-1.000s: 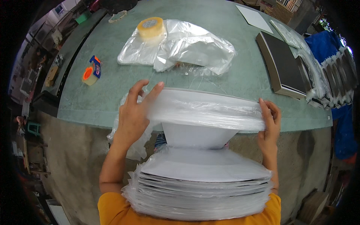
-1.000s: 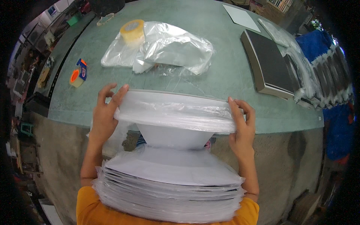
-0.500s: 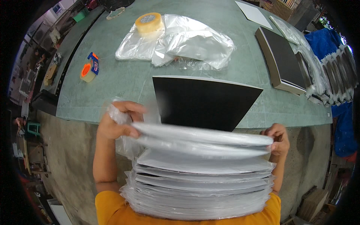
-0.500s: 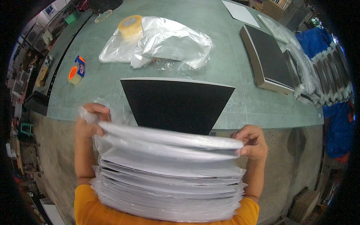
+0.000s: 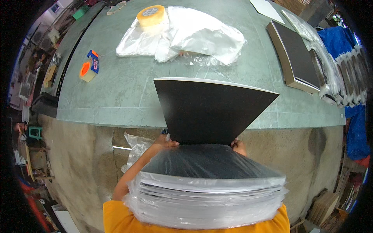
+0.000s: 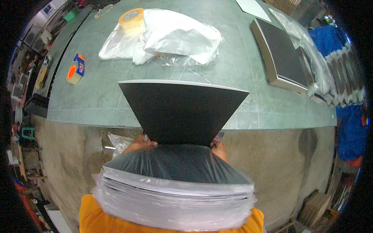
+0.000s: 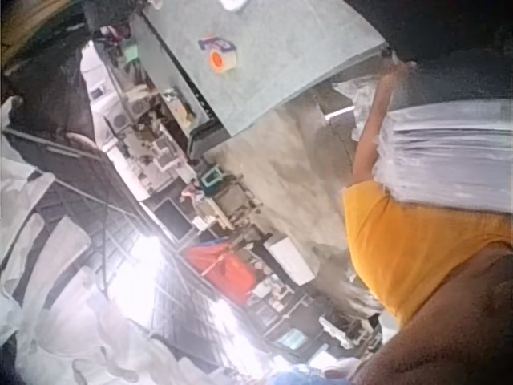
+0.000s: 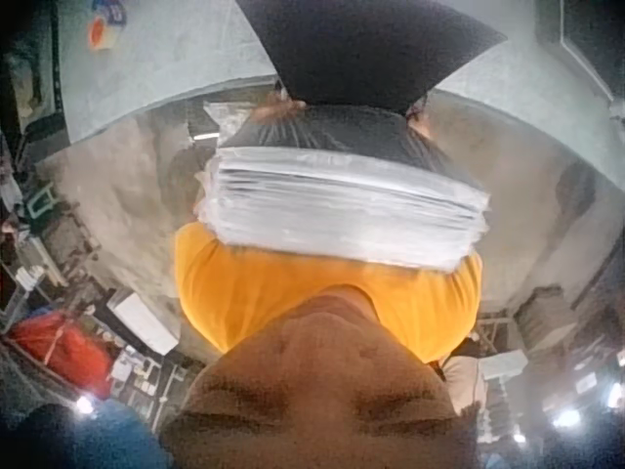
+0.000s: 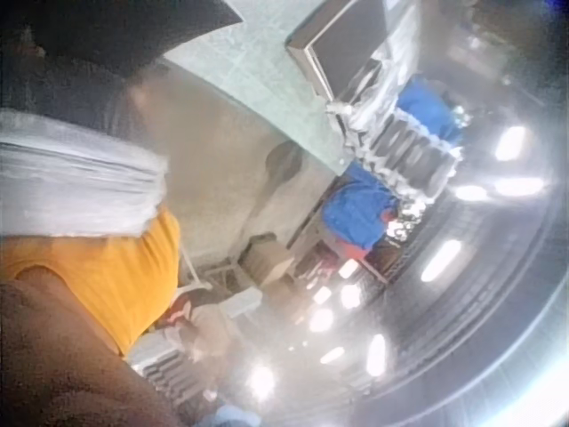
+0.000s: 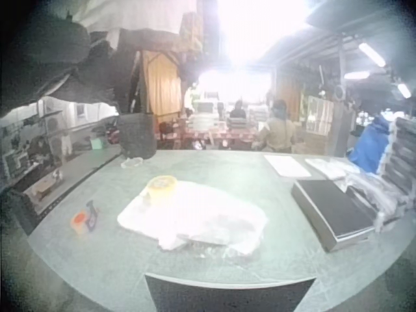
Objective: The person wraps individual black boards in plastic sheets and places them onto a stack.
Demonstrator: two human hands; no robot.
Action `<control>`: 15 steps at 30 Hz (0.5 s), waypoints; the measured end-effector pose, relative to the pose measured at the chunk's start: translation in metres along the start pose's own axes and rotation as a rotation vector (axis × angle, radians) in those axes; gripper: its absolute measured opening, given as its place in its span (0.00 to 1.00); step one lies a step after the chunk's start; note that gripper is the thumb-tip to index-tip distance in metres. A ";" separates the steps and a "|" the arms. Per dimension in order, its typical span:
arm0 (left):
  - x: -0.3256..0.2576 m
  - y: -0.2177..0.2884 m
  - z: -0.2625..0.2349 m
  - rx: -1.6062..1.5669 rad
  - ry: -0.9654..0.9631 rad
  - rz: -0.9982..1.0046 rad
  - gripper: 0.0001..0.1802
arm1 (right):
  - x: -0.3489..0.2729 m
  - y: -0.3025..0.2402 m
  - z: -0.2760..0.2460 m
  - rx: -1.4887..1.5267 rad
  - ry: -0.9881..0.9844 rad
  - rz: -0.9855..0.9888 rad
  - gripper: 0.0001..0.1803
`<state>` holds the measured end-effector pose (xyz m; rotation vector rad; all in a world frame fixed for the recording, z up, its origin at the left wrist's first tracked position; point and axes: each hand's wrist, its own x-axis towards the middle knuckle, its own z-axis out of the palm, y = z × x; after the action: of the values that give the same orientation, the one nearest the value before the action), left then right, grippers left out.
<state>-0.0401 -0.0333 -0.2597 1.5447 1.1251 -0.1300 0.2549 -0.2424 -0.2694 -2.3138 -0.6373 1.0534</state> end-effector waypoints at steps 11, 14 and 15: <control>-0.134 0.226 -0.086 -0.027 -0.645 0.922 0.08 | -0.063 -0.148 -0.140 0.732 -1.513 -1.102 0.33; -0.119 0.215 -0.026 0.037 -0.896 0.899 0.09 | -0.083 -0.166 -0.097 0.223 -1.469 -1.031 0.26; -0.102 0.188 -0.006 0.058 -0.810 0.825 0.09 | -0.077 -0.145 -0.070 0.154 -1.367 -0.913 0.26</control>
<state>0.0336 -0.0628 -0.0616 1.6551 -0.1726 -0.1980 0.2347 -0.1968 -0.0979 -0.6241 -1.7336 1.8916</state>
